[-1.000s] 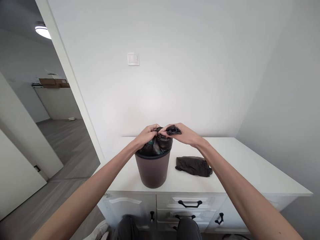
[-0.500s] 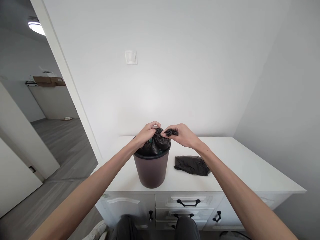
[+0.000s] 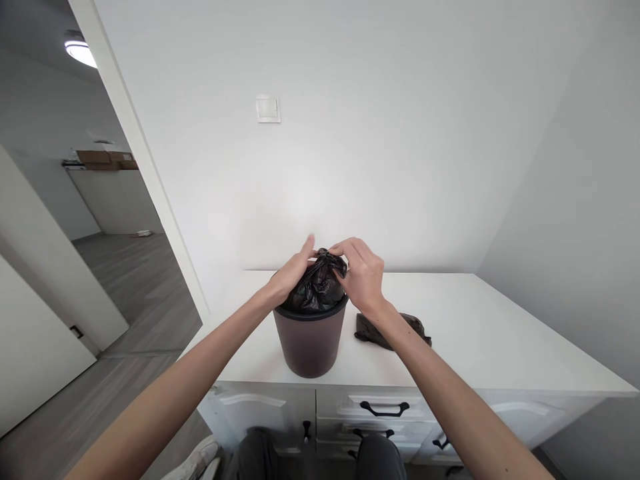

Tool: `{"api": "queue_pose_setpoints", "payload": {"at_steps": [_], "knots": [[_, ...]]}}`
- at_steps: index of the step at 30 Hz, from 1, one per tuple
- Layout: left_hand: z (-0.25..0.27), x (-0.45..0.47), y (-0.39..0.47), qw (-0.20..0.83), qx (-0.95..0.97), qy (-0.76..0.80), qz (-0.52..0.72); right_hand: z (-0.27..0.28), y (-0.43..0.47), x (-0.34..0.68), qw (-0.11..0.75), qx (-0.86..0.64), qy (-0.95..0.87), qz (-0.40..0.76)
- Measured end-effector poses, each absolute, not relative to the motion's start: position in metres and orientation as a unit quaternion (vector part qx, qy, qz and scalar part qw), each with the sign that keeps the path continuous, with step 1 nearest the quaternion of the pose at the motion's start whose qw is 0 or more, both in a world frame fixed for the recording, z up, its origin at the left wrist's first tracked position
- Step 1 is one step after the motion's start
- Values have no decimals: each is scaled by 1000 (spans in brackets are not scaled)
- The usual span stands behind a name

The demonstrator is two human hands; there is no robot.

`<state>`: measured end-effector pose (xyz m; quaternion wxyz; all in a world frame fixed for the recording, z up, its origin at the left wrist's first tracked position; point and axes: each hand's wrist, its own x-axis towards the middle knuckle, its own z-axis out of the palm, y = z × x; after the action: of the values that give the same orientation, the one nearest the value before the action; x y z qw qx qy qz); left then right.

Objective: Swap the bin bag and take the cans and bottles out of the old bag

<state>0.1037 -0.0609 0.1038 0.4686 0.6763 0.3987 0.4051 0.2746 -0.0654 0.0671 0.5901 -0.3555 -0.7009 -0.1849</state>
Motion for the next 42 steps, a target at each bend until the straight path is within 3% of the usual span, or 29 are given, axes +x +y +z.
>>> {"api": "queue_pose_setpoints", "payload": {"at_steps": [3,6,13,20,26,32,38,40,42], "knots": [[101,105,-56,499,674,355,413,66,-64,273,582,-366,-683,-247],[96,103,-52,450,684,346,458,63,-64,276,554,-363,-712,-233],[87,83,-34,172,778,389,463,55,-85,285,578,-367,-727,-58],[66,50,2,-17,788,503,355,49,-116,297,471,-482,-737,47],[78,41,-4,-33,777,515,361,60,-127,306,403,-510,-757,63],[110,56,-57,150,785,422,427,66,-97,295,376,-494,-773,131],[103,61,-81,207,776,372,465,65,-52,260,273,-466,-835,111],[89,56,-83,217,768,378,469,69,-51,256,276,-467,-830,127],[71,50,-86,209,763,388,472,75,-56,256,335,-471,-797,176]]}}
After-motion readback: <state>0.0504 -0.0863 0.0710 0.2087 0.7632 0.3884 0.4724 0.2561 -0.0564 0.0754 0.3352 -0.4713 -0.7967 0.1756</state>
